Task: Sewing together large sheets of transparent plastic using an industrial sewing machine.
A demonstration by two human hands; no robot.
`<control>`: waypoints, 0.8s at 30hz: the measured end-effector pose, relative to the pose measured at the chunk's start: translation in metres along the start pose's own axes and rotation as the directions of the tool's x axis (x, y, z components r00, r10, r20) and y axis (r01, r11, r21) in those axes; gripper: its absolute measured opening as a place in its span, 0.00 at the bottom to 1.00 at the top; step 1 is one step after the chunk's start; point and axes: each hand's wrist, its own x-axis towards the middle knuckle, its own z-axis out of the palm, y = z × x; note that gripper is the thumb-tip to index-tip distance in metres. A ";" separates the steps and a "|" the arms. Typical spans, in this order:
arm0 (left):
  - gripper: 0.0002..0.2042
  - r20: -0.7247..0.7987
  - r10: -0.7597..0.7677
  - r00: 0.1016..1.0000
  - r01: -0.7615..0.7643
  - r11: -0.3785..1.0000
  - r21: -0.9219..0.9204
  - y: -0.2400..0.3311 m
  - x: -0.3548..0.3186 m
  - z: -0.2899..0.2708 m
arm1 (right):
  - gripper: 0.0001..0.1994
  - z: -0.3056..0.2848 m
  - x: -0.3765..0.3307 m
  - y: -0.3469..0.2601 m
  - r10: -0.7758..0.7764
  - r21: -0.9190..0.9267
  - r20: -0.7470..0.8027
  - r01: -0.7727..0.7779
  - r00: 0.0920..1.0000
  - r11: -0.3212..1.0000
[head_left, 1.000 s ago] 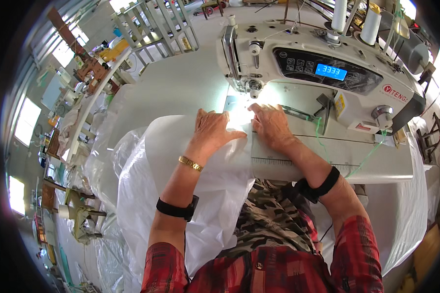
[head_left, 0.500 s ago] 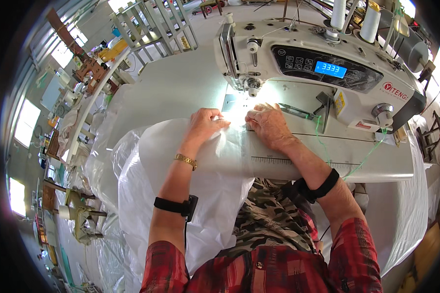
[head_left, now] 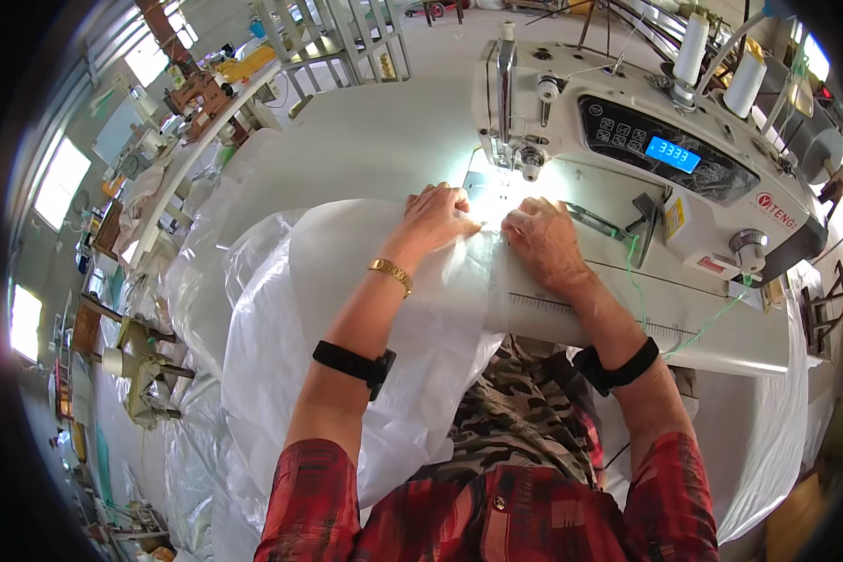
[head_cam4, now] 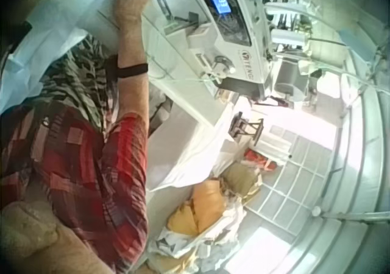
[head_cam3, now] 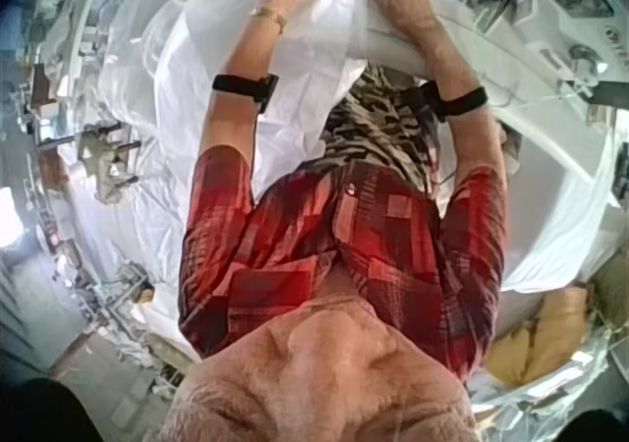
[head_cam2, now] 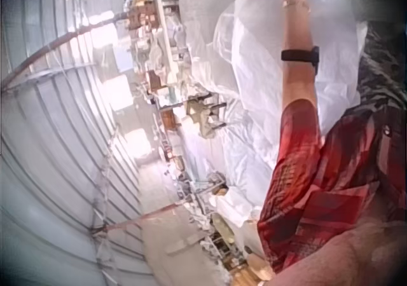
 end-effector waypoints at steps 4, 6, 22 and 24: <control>0.16 0.035 -0.001 0.999 0.004 0.996 -0.090 -0.003 -0.008 -0.005 | 0.06 0.000 -0.005 -0.003 -0.055 0.057 -0.040 0.057 0.998 0.997; 0.15 -0.014 0.089 0.996 -0.090 0.987 -0.135 0.001 -0.015 -0.011 | 0.06 -0.004 -0.009 0.000 0.037 0.161 -0.049 -0.028 0.998 0.987; 0.09 -0.231 0.366 0.901 -0.429 0.686 -0.587 0.056 -0.095 -0.062 | 0.15 -0.065 -0.052 -0.079 -0.035 0.597 -0.361 0.259 0.932 0.760; 0.08 -0.220 0.362 0.906 -0.420 0.695 -0.584 0.060 -0.099 -0.065 | 0.16 -0.068 -0.054 -0.082 -0.028 0.596 -0.369 0.259 0.929 0.760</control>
